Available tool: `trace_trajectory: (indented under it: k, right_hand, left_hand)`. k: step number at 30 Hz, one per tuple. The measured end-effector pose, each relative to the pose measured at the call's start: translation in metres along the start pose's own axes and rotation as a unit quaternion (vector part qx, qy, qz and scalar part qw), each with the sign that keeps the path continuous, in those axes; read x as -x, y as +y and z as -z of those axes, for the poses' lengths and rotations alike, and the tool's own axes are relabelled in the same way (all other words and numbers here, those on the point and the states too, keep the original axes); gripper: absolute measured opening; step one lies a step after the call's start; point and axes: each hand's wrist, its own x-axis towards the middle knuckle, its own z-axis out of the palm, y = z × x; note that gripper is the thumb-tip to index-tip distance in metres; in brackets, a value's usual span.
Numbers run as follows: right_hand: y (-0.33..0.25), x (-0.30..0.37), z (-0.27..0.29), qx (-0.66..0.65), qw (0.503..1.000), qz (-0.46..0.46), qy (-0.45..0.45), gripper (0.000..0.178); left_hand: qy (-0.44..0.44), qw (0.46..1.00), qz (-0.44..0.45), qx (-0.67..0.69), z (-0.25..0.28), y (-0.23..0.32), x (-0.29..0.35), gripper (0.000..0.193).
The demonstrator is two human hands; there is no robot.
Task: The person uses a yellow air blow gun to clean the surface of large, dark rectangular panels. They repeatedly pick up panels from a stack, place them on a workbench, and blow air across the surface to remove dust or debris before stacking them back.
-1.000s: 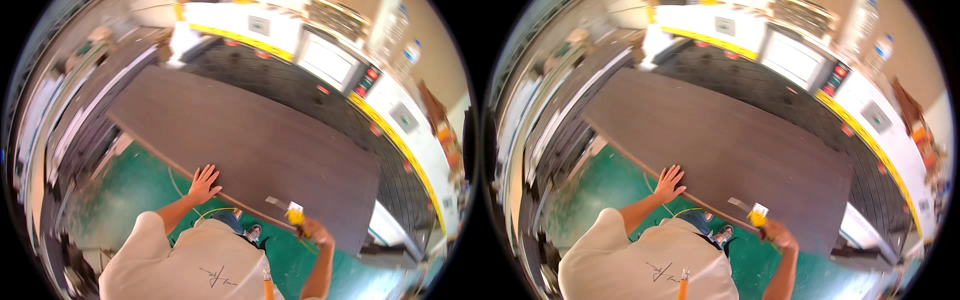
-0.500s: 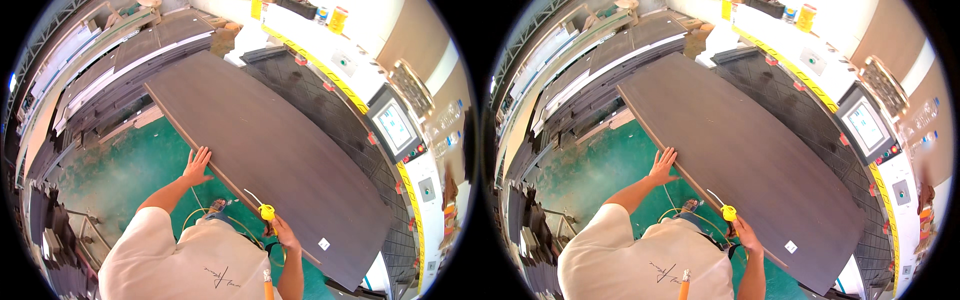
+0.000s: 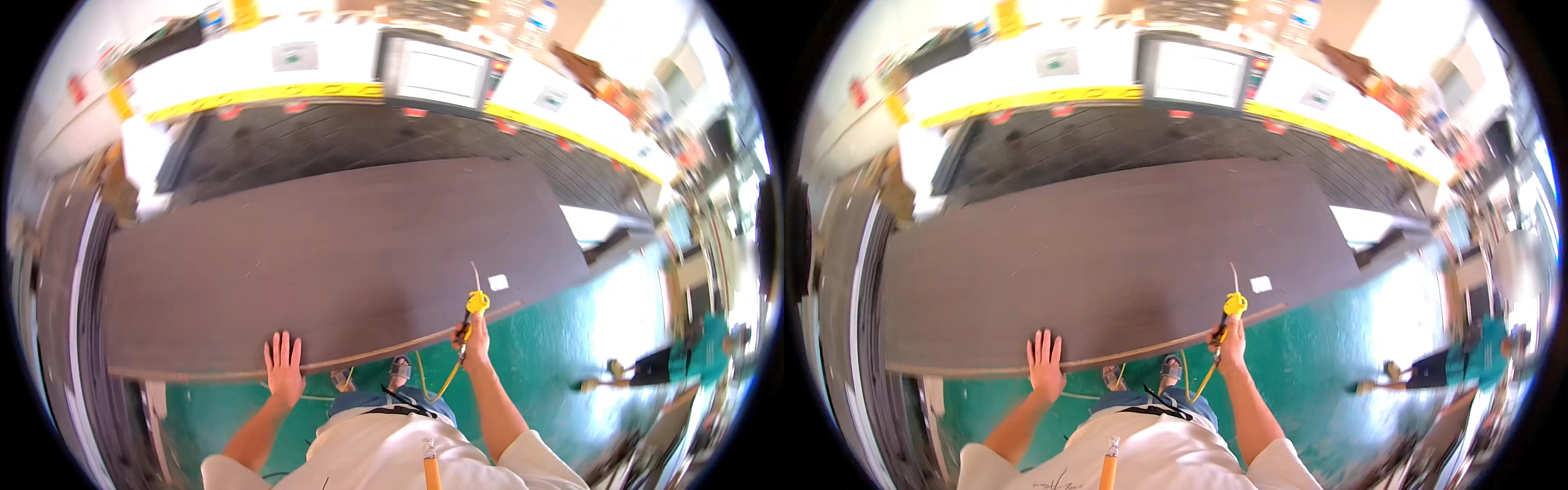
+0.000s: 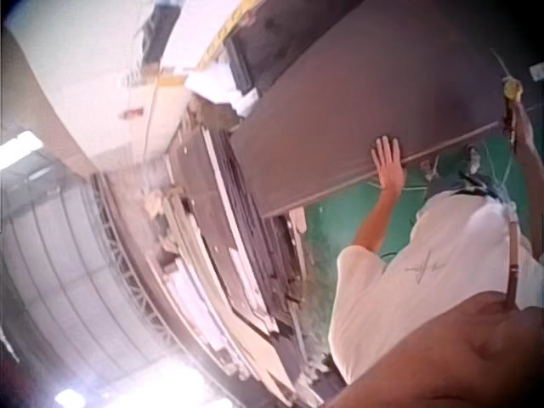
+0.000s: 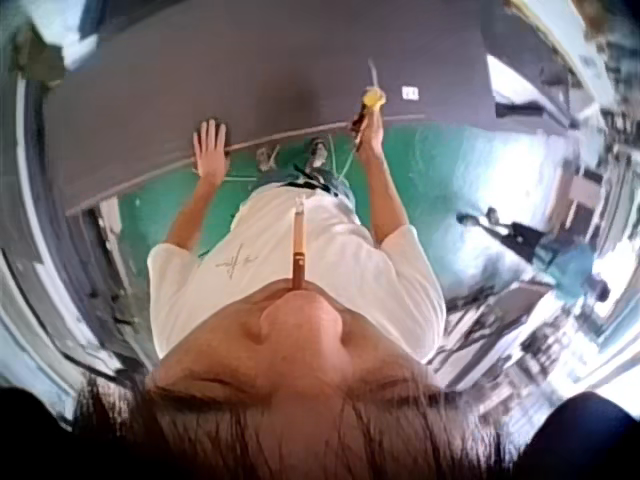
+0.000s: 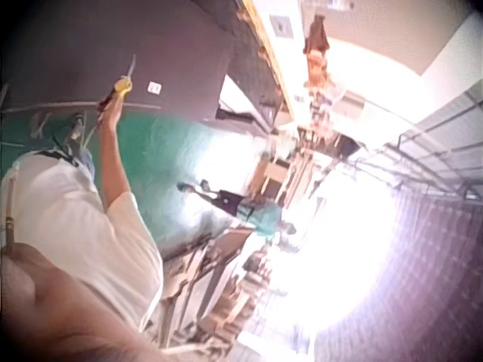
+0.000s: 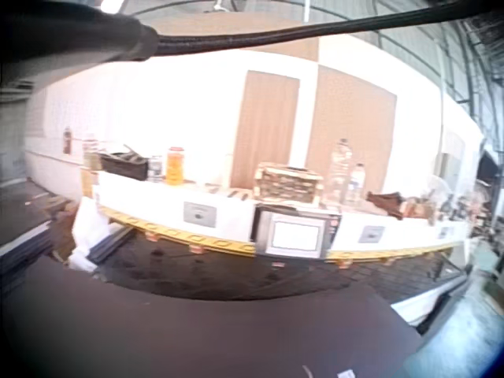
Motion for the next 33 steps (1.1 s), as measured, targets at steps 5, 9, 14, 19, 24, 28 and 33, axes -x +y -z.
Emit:
trace_trajectory:
  k: [5, 9, 14, 19, 24, 28, 33]
  right_hand:
    - [-0.039, 0.053, 0.099, 0.341, 0.873, -0.165, -0.308, 0.036]
    - [-0.024, 0.089, 0.119, 0.471, 0.826, -0.06, -0.302, 0.021]
    - [0.052, 0.064, 0.126, 0.556, 0.787, 0.231, -0.132, 0.041]
    - [0.023, 0.06, 0.08, 0.436, 0.771, 0.436, -0.159, 0.058]
    - [-0.024, 0.047, 0.07, 0.522, 0.621, 0.553, -0.191, 0.073]
    - [-0.062, 0.037, 0.062, 0.488, 0.595, 0.62, -0.151, 0.072]
    - [-0.126, 0.041, 0.038, 0.423, 0.538, 0.725, -0.073, 0.048]
  left_hand:
    - [0.02, 0.998, -0.059, -0.033, -0.022, 0.045, -0.016, 0.083]
    - [0.059, 0.993, -0.075, -0.064, -0.037, 0.071, -0.029, 0.076]
    - [0.025, 0.996, -0.061, -0.063, -0.031, 0.084, -0.031, 0.093]
    - [-0.02, 0.995, -0.026, -0.095, -0.013, 0.098, -0.024, 0.098]
    - [-0.023, 0.996, -0.029, -0.085, 0.055, 0.121, -0.011, 0.094]
    - [0.002, 0.995, -0.065, -0.078, 0.134, 0.155, -0.006, 0.086]
    - [-0.038, 0.994, -0.066, -0.077, 0.228, 0.186, 0.006, 0.084]
